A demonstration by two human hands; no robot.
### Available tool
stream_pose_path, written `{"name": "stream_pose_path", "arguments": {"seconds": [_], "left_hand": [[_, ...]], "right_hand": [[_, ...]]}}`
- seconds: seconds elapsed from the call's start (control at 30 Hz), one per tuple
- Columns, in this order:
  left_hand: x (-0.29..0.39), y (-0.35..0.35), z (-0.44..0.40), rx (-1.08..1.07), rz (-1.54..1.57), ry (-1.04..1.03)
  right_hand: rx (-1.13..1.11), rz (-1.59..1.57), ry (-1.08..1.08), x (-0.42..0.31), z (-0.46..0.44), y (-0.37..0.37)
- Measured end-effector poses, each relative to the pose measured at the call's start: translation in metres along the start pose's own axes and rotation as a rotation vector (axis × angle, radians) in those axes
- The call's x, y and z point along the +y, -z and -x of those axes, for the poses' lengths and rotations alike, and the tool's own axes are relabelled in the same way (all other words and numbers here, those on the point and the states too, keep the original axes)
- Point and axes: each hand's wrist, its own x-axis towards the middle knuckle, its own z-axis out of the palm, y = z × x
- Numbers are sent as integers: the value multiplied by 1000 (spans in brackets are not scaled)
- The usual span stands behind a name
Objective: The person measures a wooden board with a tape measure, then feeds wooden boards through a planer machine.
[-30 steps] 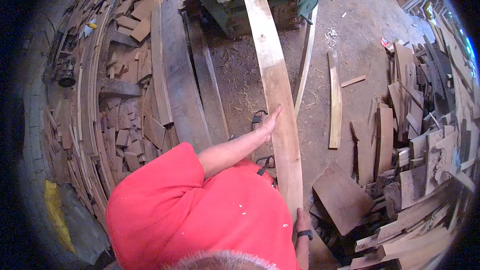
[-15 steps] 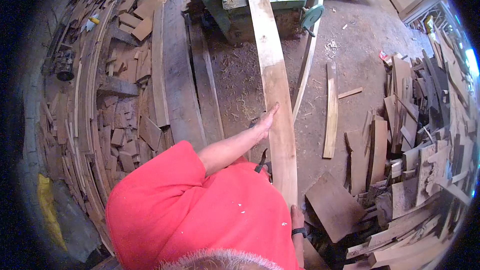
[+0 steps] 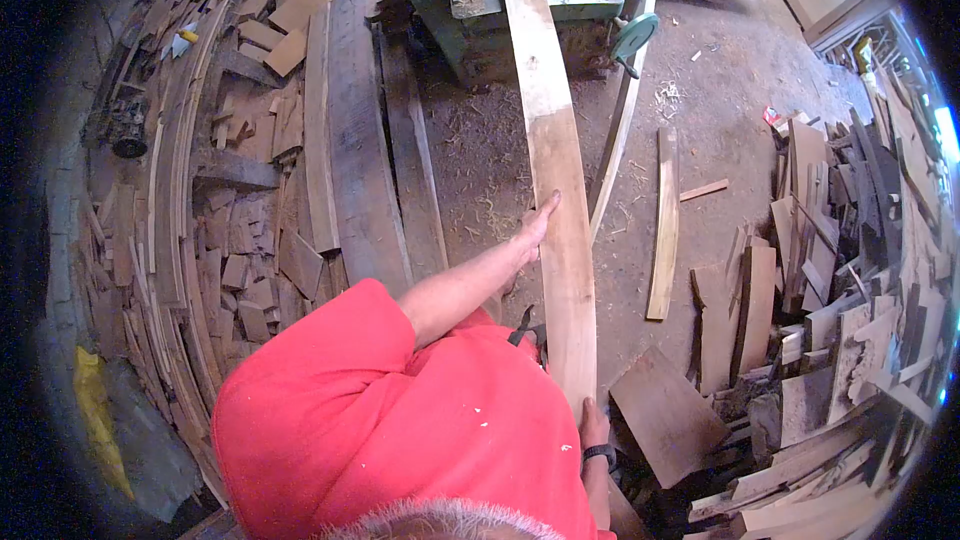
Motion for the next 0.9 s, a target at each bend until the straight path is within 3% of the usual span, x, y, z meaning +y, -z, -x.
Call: {"name": "stream_pose_path", "arguments": {"seconds": [0.3,0.37,0.47,0.53,0.8,0.9], "left_hand": [[-3,7,-11,47,-57,-26],[-5,10,-14,-92,25,0],[-9,10,-9,-46,21,-7],[5,5,13,-41,3,-2],[-29,21,-21,-105,-50,-23],[-26,16,-6,30,-202,-17]], "right_hand": [[-3,34,3,-35,-8,7],[-12,26,21,-47,-8,11],[-42,10,4,-59,-6,14],[7,91,157,-62,-8,11],[-28,-6,36,-87,-27,16],[-29,-3,43,-85,-35,12]]}}
